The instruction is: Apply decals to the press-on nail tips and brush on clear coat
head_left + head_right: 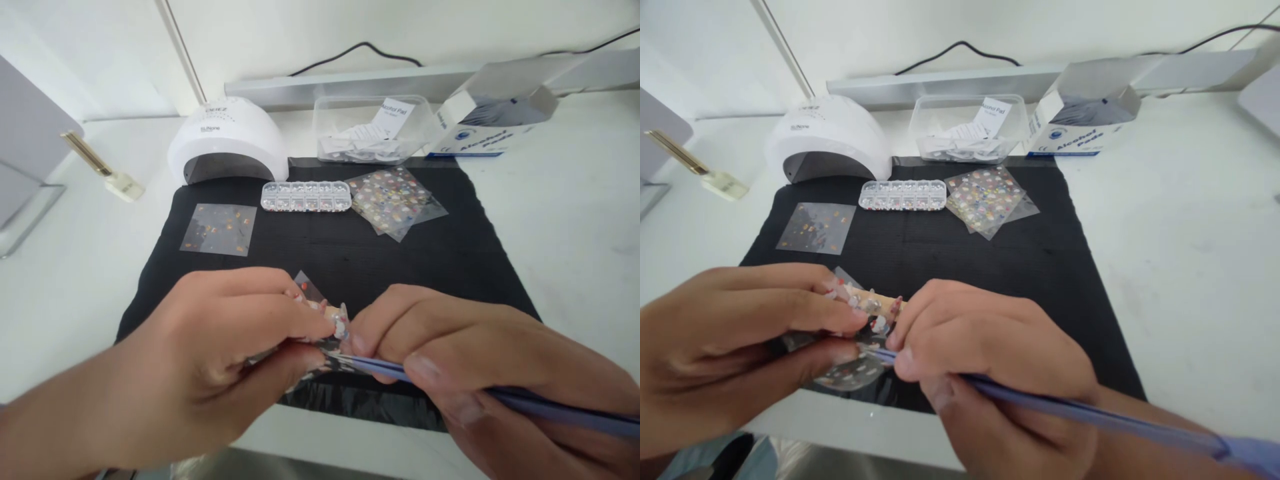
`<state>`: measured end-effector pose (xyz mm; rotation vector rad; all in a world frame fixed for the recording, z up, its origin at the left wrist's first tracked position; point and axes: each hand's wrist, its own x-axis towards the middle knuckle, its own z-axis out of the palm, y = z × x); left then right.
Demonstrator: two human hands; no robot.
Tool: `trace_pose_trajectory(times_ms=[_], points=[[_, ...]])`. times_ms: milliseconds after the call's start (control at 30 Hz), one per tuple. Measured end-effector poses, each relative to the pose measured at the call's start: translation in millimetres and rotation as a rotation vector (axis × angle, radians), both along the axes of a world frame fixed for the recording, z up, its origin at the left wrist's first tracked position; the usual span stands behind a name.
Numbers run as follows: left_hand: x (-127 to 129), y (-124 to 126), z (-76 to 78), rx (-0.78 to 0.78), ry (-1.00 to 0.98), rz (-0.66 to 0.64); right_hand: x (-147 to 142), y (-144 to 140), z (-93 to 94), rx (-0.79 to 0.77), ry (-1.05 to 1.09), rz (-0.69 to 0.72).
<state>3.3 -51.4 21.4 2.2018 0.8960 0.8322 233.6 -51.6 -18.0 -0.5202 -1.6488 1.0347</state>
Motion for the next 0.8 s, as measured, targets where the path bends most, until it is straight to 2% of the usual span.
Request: trace_pose_trajectory(times_ms=[133, 333, 400, 533, 567, 600, 700, 733, 800], points=[[1, 1, -1.4, -0.026, -0.016, 0.013, 2, -1, -5.2, -0.009, 0.006, 0.025], [-5, 2, 3.5, 0.008, 0.004, 0.081, 6, 1, -2.6, -0.087, 0.031, -0.001], [-16, 8, 5.0, 0.031, -0.008, 0.173, 7, 1, -2.9, -0.095, 0.037, -0.008], [-45, 38, -3.3, -0.084, -0.047, 0.565, 8, 3, -6.5, -0.085, 0.049, -0.030], [-52, 48, -8.1, -0.121, -0.031, 0.599, 8, 4, -7.5, -0.082, 0.063, -0.028], [-58, 58, -13.3, -0.214, 0.036, 0.581, 7, 5, -8.3, -0.076, 0.090, -0.018], [-69, 80, -27.2, -0.095, 0.226, 0.743, 4, 12, -9.3, -0.079, 0.194, 0.005], [-70, 83, -29.5, 0.019, 0.242, 0.767, 3, 14, -9.2, -0.093, 0.211, -0.008], [-69, 81, -28.9, 0.143, 0.216, 0.778, 2, 18, -8.9, -0.120, 0.218, -0.050]])
